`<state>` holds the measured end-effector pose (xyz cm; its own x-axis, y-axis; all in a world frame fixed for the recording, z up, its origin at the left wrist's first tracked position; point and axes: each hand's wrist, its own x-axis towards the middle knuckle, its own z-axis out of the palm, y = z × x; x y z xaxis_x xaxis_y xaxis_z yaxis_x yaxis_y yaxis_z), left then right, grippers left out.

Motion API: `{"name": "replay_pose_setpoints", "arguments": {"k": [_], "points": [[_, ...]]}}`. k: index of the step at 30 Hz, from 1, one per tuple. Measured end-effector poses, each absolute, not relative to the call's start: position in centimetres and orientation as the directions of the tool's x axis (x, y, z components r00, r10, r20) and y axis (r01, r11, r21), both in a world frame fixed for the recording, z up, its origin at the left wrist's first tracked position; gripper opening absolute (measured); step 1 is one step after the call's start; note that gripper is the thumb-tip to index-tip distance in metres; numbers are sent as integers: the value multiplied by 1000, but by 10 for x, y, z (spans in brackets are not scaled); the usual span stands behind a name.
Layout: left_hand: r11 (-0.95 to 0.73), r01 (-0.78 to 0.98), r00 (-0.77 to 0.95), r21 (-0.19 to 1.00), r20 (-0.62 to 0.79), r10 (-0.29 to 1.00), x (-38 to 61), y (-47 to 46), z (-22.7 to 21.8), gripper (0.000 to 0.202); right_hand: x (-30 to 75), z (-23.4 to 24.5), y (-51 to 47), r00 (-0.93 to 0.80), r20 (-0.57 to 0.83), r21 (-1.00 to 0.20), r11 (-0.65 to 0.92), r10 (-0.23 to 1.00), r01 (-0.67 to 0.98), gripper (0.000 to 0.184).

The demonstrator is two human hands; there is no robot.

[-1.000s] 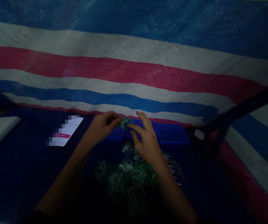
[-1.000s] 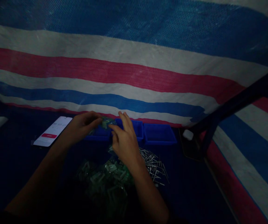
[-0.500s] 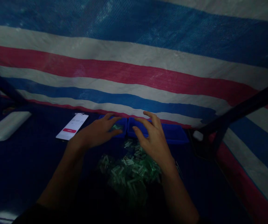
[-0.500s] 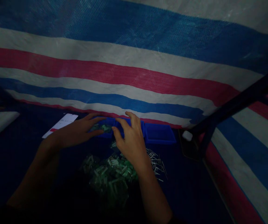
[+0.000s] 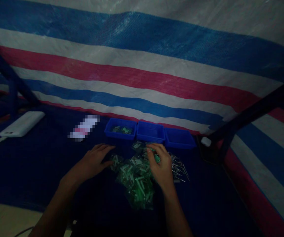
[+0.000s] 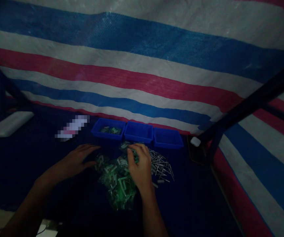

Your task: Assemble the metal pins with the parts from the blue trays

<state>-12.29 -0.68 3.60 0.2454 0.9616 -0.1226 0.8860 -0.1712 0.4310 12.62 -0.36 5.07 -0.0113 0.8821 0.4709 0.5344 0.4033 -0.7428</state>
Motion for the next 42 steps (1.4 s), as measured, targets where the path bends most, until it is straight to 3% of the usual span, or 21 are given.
{"name": "replay_pose_setpoints", "arguments": {"k": [6,10,14,21,24,27,31,33,35,38,40,42], "points": [[-138,886,212,443,-121,970,-103,-15,19,32,114,35,-10,-26,500,-707,425,866,564,18],[-21,880,82,474,-108,991,-102,-17,13,34,93,31,-21,-182,415,-721,445,891,531,18],[104,882,-19,460,-186,982,-114,-13,17,36,76,30,-35,-379,327,-747,483,866,458,19],[36,869,108,493,-260,959,-102,3,25,23,76,31,-36,-468,215,-764,446,857,466,21],[72,844,90,531,-273,958,-102,7,28,23,78,33,-34,-419,139,-826,338,898,451,22],[18,820,97,572,-169,981,-101,6,38,25,78,34,-31,-355,-20,-943,101,935,318,26],[-250,814,238,524,92,967,-78,-7,55,22,76,27,-26,-226,-199,-977,-210,954,-25,45],[-437,732,428,522,146,892,-61,-14,58,20,78,21,-23,-130,-282,-939,-302,950,-164,46],[-488,679,482,549,167,860,-49,-17,57,20,81,17,-21,-53,-341,-912,-344,939,-224,41],[-416,628,415,658,169,894,-45,-17,51,18,87,18,-20,36,-240,-967,-236,970,-94,31],[-260,578,292,773,101,951,-48,-16,47,20,89,21,-21,24,-53,-995,-55,998,77,25],[-57,485,164,873,-26,986,-52,-16,45,31,89,23,-22,-58,134,-963,144,989,229,30]]}}
